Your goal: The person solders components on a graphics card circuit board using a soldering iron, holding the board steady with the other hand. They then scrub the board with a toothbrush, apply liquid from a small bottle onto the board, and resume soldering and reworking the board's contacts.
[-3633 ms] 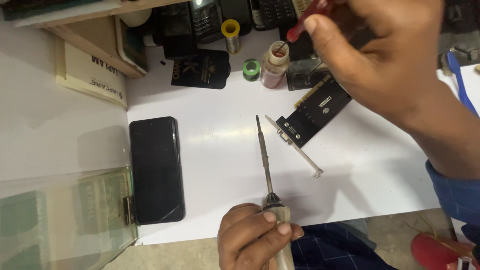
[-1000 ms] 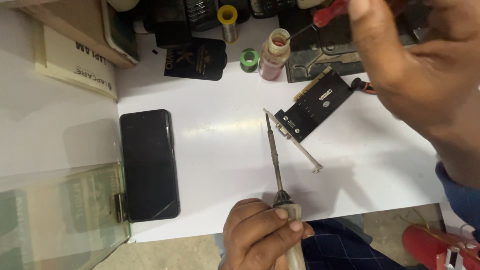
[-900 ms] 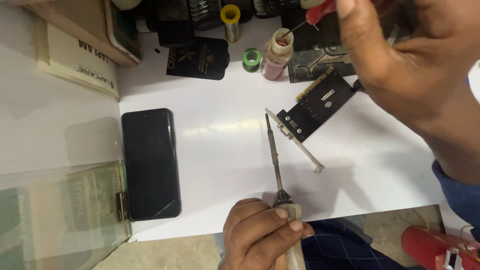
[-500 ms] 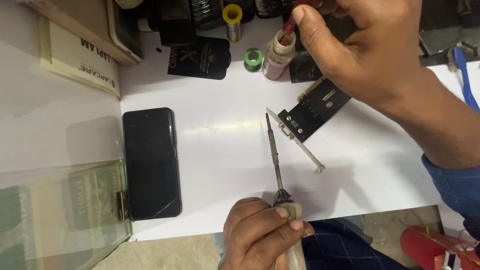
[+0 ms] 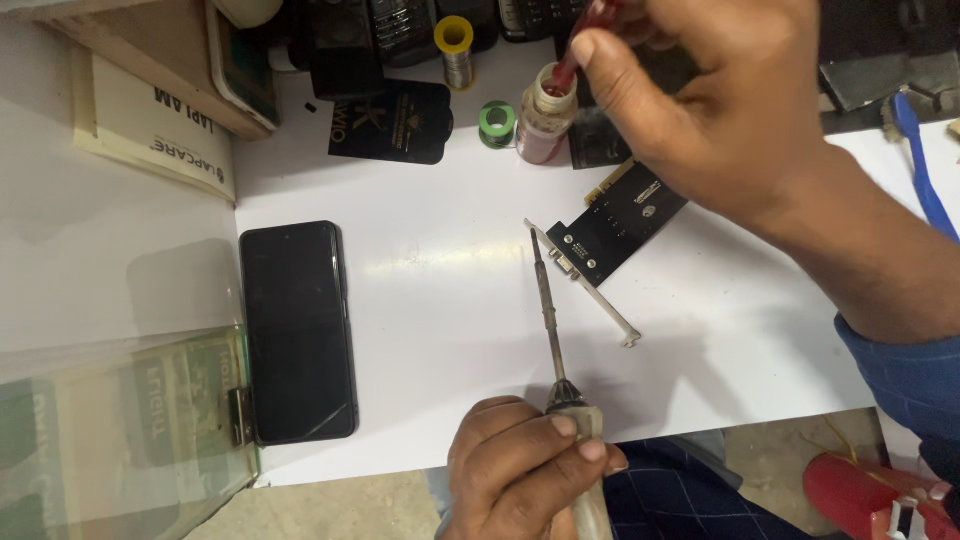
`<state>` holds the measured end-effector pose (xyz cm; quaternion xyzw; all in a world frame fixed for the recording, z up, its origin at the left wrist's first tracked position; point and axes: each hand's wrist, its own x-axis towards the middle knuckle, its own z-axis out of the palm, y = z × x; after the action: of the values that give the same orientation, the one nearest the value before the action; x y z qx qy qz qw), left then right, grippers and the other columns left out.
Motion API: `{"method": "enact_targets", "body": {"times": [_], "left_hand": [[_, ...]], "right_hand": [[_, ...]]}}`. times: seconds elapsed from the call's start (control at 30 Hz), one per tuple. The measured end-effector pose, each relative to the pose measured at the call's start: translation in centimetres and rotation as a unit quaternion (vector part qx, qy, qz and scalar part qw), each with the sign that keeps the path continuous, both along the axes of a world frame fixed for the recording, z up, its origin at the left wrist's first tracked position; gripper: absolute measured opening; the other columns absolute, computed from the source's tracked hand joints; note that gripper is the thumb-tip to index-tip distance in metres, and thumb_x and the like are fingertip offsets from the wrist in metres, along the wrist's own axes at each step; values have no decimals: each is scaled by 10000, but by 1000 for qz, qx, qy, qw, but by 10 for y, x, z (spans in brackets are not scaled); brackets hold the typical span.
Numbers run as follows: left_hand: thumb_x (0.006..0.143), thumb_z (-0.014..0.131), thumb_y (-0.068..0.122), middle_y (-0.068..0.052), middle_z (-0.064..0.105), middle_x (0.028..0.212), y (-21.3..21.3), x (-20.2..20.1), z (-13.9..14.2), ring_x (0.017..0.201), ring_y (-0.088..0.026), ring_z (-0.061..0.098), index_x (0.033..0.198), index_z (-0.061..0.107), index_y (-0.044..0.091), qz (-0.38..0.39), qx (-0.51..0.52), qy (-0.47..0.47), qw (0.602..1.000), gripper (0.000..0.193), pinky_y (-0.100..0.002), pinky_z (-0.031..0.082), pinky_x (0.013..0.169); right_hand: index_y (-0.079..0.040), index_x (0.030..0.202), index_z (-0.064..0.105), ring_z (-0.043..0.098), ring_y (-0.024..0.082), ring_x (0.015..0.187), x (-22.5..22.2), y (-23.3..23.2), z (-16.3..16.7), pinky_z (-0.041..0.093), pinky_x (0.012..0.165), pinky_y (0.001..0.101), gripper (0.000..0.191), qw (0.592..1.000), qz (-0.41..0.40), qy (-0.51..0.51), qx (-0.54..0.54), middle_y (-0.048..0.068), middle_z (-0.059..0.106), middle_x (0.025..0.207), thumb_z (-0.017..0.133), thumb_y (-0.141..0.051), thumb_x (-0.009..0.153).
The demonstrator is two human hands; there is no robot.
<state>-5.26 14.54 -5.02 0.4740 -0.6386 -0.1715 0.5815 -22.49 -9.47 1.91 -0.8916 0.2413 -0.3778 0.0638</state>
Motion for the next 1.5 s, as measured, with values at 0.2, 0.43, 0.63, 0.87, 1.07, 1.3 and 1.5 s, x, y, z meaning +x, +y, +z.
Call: {"method": "enact_targets", "body": {"times": [0.2,0.43,0.63,0.87,1.07,1.3,1.5], "left_hand": [[749,946,96,17,624,1106,4,0,1,979,-152,672,1050,697,142,1,17,-8,1000,393,-308,656,851],[739,963,103,6,623,1109,2,1,-2,971,-157,676,1045,702,137,-8,0,1,1000,404,-299,652,824],[754,960,106,16,621,1111,2,-1,1,981,-162,674,1048,698,148,1,5,0,1000,395,-306,652,846],[787,929,138,10,628,1097,4,2,9,990,-166,683,1071,696,150,-17,34,-15,999,367,-336,644,887],[790,935,137,10,634,1093,3,-1,9,979,-158,688,1063,694,150,-23,41,-11,999,365,-331,648,876],[780,934,139,19,641,1067,3,-5,8,954,-146,691,1031,696,161,-11,35,-3,999,347,-317,656,841],[778,932,144,17,632,1067,0,-4,8,953,-154,680,1034,696,161,-12,26,-9,1000,349,-321,649,850]], "right_hand": [[35,1164,672,715,181,838,9,3,16,550,733,257,84,1000,-17,11,2,117,715,977,599,-3,1150],[28,1141,682,665,205,748,-12,36,26,515,630,298,183,968,-196,-21,152,118,699,939,520,-59,1134],[17,1327,539,695,162,1048,-57,72,-5,572,940,268,241,952,-205,-123,193,107,661,1156,441,-177,1221],[49,1370,567,613,173,966,-83,111,-50,500,869,234,256,960,-230,-77,142,143,595,1117,630,-118,1186],[105,1245,651,645,192,906,-76,113,-49,507,796,262,245,965,-247,-27,89,169,697,1036,704,-59,1071],[101,1244,658,668,207,924,-63,111,-40,523,790,262,219,969,-235,-6,69,171,725,1011,722,-38,1088],[89,1242,673,679,206,926,-58,108,-38,527,814,262,185,970,-234,-2,58,159,739,1025,737,-19,1105]]}}
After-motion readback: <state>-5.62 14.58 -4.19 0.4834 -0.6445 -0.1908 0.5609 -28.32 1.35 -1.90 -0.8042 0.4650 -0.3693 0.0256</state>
